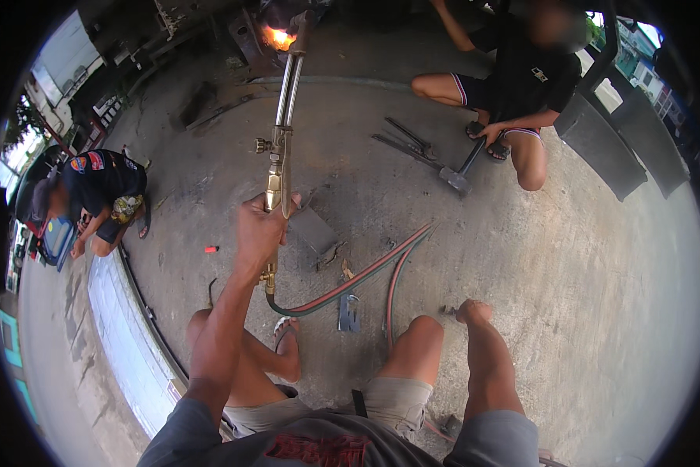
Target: The person uses a blowtorch to heat a metal part under a vehicle while another person hammers the same area. The person holds the torch steady and occasionally adjusts its position as the metal glows red.
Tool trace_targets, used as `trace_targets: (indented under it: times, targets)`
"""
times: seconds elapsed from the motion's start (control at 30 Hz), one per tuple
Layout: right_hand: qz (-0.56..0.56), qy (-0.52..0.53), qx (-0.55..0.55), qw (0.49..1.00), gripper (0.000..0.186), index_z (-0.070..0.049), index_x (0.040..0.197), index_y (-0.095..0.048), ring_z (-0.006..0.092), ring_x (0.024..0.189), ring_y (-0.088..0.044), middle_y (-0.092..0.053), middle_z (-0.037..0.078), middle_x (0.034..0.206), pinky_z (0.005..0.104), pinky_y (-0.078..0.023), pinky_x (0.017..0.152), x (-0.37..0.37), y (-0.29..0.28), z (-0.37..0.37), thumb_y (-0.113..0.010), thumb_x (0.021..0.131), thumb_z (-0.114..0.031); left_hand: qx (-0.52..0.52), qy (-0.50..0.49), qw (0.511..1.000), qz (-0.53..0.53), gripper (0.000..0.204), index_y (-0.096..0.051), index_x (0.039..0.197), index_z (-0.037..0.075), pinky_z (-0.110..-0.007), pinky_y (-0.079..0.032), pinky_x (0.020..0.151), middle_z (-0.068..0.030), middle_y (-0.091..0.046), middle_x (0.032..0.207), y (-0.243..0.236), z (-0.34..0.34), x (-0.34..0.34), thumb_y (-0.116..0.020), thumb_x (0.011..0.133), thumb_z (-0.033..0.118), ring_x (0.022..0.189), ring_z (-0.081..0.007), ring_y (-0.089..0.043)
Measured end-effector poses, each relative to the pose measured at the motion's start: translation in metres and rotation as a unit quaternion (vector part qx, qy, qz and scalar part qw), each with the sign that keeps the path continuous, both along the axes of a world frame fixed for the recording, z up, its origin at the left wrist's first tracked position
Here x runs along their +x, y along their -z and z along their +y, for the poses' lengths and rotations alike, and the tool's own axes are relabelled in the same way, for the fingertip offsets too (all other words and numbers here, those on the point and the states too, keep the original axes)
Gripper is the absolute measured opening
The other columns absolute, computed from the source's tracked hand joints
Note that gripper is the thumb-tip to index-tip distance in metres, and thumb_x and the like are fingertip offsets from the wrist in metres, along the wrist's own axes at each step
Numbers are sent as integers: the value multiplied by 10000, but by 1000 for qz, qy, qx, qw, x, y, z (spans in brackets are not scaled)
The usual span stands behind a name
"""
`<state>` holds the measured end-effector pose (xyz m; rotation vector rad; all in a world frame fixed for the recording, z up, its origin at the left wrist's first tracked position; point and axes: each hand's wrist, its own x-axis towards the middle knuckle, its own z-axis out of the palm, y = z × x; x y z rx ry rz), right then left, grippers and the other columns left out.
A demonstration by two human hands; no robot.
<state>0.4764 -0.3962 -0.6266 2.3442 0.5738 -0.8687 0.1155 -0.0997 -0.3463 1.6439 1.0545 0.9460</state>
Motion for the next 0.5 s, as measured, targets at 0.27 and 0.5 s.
trace_targets:
  times: [0.27, 0.5]
  targets:
    - [4, -3, -4, 1000, 362, -188, 1261, -768, 216, 1276, -677, -722, 47, 1354, 367, -570, 982, -2, -7, 9, -695, 909, -231, -18, 8, 1000, 5, 404, -586, 686, 78, -282, -350, 411, 36, -488, 533, 2, -1, 2, -809, 944, 295, 435, -61, -448]
    - [5, -25, 3, 1000, 399, -189, 1310, -743, 218, 1288, -668, -709, 38, 1377, 391, -575, 966, 3, 1, 8, -687, 920, -252, -18, 15, 1000, 0, 303, -610, 726, 46, -286, -336, 429, 46, -495, 580, 2, 4, 4, -737, 950, 205, 488, -42, -439]
